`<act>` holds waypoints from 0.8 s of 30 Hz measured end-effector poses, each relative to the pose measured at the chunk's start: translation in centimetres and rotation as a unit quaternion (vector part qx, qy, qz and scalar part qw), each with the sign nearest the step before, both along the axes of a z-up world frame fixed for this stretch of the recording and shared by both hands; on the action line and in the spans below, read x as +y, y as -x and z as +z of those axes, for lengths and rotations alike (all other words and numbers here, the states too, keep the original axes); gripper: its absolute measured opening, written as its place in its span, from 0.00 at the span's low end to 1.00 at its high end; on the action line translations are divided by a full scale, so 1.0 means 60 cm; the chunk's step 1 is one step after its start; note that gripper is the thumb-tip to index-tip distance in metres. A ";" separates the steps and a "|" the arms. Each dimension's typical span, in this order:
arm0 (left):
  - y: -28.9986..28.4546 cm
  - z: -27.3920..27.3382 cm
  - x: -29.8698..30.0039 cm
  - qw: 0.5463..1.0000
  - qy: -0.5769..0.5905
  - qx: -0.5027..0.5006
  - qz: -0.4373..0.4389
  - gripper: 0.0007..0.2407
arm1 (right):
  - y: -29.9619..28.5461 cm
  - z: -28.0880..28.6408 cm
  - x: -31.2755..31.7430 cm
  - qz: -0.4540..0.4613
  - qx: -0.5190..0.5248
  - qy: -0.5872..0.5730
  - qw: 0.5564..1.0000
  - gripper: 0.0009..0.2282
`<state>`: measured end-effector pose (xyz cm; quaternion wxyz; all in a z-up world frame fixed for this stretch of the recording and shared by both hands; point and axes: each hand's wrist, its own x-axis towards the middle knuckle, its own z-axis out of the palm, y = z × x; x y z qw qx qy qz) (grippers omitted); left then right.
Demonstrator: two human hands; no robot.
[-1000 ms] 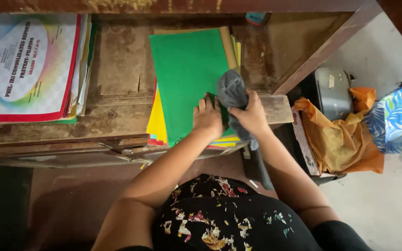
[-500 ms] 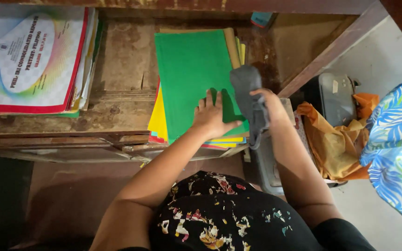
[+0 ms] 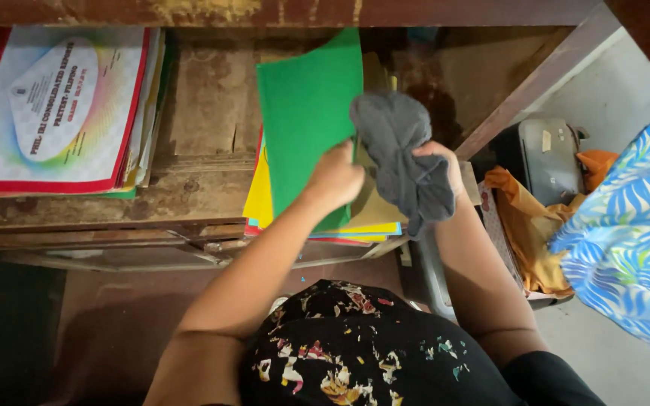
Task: Wiping dust off a stack of school folders and documents with a cloth.
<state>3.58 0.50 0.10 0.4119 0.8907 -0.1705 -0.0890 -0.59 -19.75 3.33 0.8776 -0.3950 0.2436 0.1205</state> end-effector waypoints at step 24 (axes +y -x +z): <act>0.010 -0.180 0.187 0.774 0.502 0.325 0.210 0.20 | 0.046 -0.076 0.241 0.379 -0.331 0.757 0.417 0.31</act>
